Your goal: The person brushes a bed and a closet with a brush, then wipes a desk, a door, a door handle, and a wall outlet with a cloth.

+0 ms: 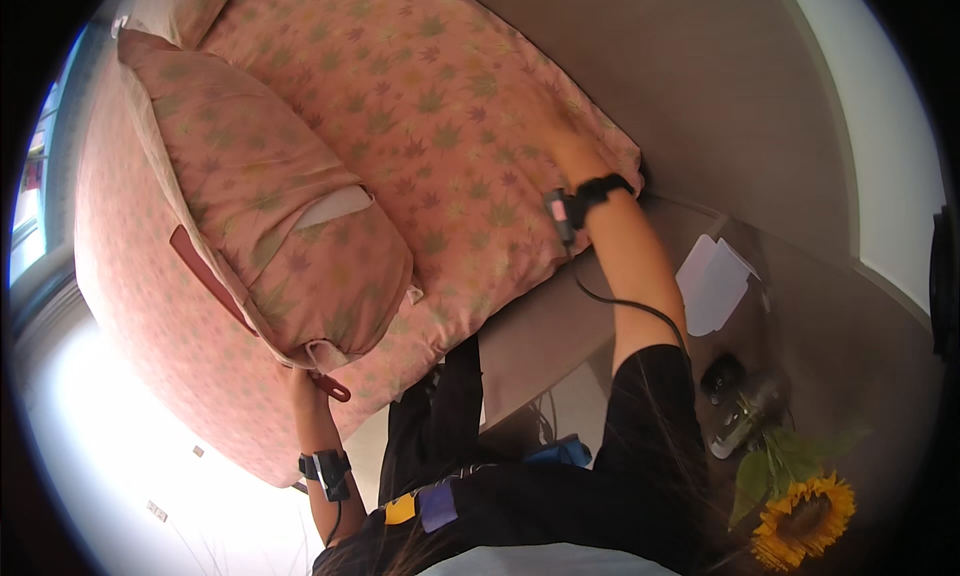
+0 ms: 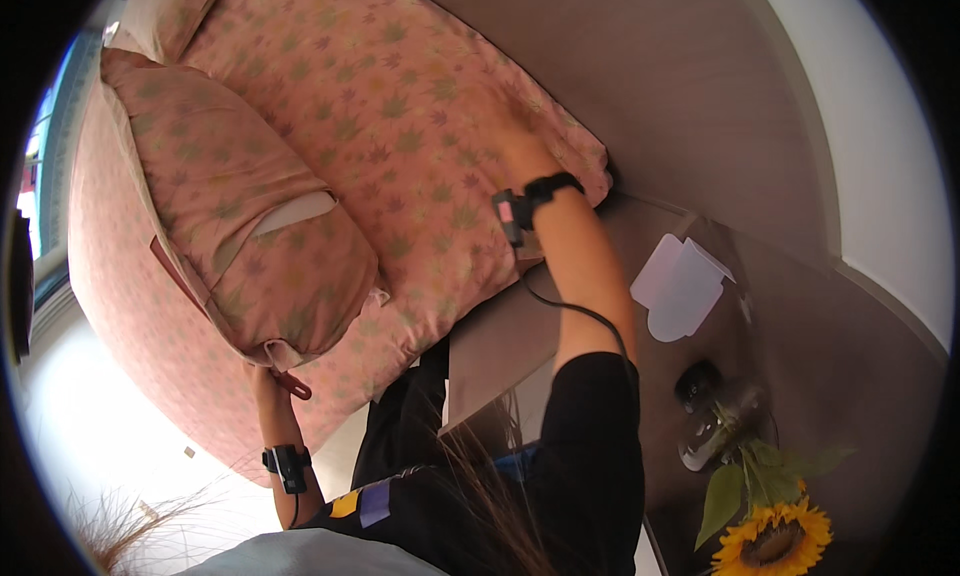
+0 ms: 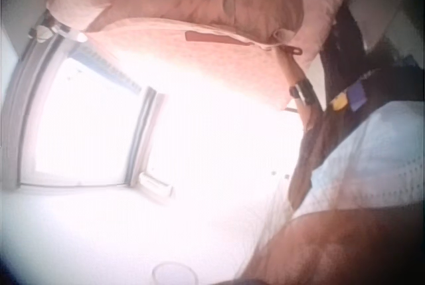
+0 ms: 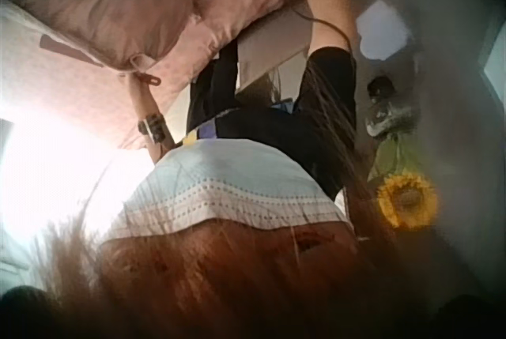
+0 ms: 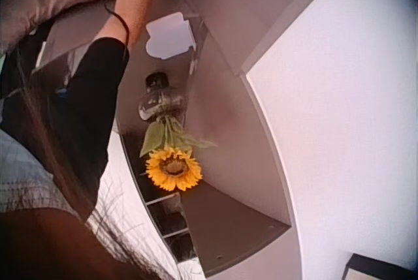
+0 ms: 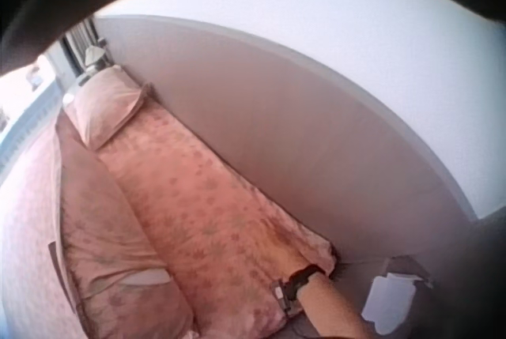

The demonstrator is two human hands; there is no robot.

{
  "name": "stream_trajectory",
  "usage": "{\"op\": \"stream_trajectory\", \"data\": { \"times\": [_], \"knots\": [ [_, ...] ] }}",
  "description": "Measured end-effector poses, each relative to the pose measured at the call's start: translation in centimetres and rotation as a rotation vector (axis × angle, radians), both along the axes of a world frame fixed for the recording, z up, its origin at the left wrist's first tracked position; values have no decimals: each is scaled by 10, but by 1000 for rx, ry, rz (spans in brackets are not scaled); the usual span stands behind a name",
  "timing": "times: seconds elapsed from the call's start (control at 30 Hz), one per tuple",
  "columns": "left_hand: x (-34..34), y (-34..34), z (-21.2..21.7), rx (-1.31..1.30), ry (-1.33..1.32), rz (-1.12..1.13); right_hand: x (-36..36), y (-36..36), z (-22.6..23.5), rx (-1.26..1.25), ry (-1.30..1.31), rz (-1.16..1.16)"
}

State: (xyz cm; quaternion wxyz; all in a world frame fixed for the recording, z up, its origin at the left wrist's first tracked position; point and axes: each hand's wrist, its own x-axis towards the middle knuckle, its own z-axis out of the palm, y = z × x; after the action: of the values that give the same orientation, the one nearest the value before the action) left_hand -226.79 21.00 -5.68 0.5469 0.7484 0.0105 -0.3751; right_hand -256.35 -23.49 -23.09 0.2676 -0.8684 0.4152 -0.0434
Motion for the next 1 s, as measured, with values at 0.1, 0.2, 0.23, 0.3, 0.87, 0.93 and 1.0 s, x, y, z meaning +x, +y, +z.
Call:
{"op": "stream_trajectory", "data": {
  "times": [0.1,0.2,0.23,0.3,0.87,0.93,1.0],
  "knots": [
    [-1,4,0,142,-24,32,17,2,-20,-128,175,-258],
    [-2,8,-1,28,-44,-11,10,22,-33,-181,173,-373],
    [3,9,13,97,-63,18,16,32,-32,-197,76,-399],
    [3,9,9,152,-58,48,-12,59,-39,-202,189,-554],
    [6,6,6,-119,14,-72,-44,40,4,251,623,-602],
    [7,23,15,-41,-54,-11,-9,62,41,363,580,-681],
    [-20,-14,-12,-142,43,2,-126,50,-31,123,287,-1018]
  ]
}}
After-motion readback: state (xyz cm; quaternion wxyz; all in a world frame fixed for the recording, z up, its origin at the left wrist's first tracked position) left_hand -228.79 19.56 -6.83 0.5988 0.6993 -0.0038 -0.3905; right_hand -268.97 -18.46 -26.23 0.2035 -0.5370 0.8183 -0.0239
